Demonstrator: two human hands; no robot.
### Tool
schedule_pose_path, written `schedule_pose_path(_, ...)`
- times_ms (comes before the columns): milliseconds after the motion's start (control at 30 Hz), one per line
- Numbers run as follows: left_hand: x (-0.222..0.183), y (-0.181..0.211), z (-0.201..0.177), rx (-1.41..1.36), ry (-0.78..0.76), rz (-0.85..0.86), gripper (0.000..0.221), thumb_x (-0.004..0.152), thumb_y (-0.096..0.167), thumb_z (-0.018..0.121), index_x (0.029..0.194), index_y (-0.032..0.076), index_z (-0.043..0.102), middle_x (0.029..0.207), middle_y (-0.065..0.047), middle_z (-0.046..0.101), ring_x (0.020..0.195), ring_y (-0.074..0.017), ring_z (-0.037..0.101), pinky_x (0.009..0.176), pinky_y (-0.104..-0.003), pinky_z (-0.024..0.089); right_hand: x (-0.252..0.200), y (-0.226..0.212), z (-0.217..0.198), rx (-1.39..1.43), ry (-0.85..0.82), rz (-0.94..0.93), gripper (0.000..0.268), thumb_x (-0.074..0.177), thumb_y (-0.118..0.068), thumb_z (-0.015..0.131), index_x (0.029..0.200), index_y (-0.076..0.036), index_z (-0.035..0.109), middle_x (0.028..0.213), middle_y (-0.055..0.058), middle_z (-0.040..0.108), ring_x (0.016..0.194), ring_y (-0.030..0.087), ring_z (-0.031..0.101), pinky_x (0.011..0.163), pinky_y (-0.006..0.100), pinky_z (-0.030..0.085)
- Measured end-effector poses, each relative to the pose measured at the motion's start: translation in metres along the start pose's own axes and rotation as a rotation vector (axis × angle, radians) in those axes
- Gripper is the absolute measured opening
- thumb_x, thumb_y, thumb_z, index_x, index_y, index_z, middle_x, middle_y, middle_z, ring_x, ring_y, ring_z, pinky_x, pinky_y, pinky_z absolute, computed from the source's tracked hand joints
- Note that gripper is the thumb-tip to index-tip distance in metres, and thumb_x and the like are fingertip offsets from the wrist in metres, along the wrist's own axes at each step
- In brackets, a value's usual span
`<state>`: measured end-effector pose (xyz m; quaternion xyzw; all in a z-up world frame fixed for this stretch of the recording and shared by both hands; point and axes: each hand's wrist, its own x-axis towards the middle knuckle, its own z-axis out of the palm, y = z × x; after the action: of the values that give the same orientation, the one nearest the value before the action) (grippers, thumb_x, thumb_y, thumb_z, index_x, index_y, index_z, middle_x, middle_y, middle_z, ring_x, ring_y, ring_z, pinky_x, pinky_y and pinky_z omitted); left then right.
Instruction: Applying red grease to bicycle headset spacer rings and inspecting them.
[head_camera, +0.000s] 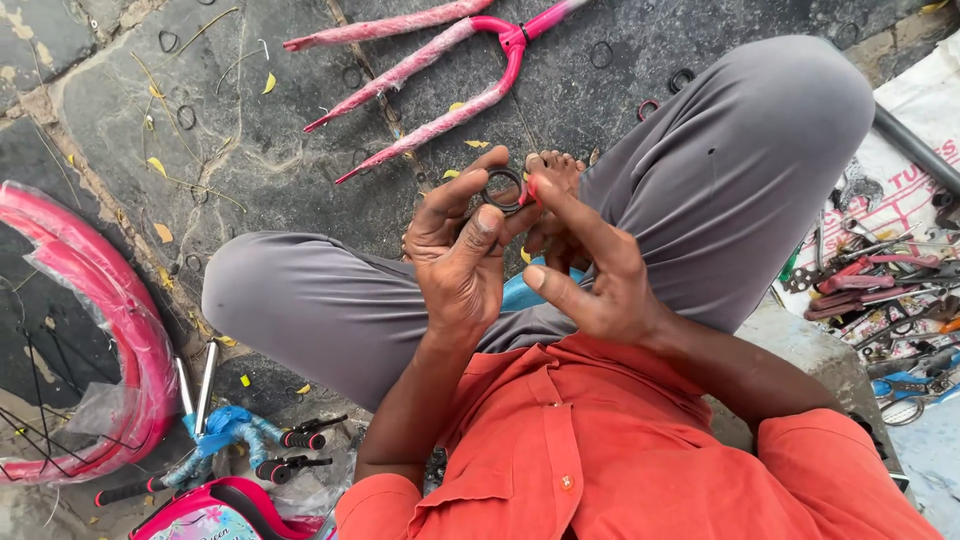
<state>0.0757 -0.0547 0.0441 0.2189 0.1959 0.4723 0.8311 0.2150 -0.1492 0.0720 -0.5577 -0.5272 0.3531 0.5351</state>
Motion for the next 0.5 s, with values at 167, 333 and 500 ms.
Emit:
schedule_pose_path(167,0.002,-0.004,-0.007,0.025,-0.018,0.031,0.019,0.11,-0.007,0.064,0.128,-0.005,0.066,0.149,-0.028,0.056,0.123,-0.0299,0.067,0.107,-0.046,0.059,0.002,-0.002,0.001,0.253,-0.093,0.129,0.078,0.092,0.001,0.071,0.159,-0.003,0.032,0.161,0.019,0.037,0.095,0.012,0.064,0.07,0.025,0.053)
schedule_pose_path(333,0.001,0.0,0.001,0.017,-0.003,0.025,0.035,0.102,-0.007,0.067,0.136,0.0,0.064,0.147,-0.025,0.056,0.127,-0.0299,0.067,0.111,-0.046,0.06,0.001,0.004,-0.002,0.588,-0.13,0.263,0.083,0.092,0.001,0.069,0.164,-0.007,0.027,0.141,0.016,0.045,0.094,0.012,0.062,0.077,0.027,0.051)
schedule_pose_path(500,0.002,-0.006,-0.004,0.078,-0.044,0.058,0.032,0.105,-0.009,0.067,0.136,-0.003,0.064,0.142,-0.029,0.06,0.125,-0.029,0.067,0.113,-0.041,0.056,0.005,-0.003,0.001,0.408,-0.14,0.253,0.088,0.092,-0.004,0.068,0.164,-0.01,0.017,0.113,0.013,0.064,0.088,0.009,0.065,0.071,0.023,0.053)
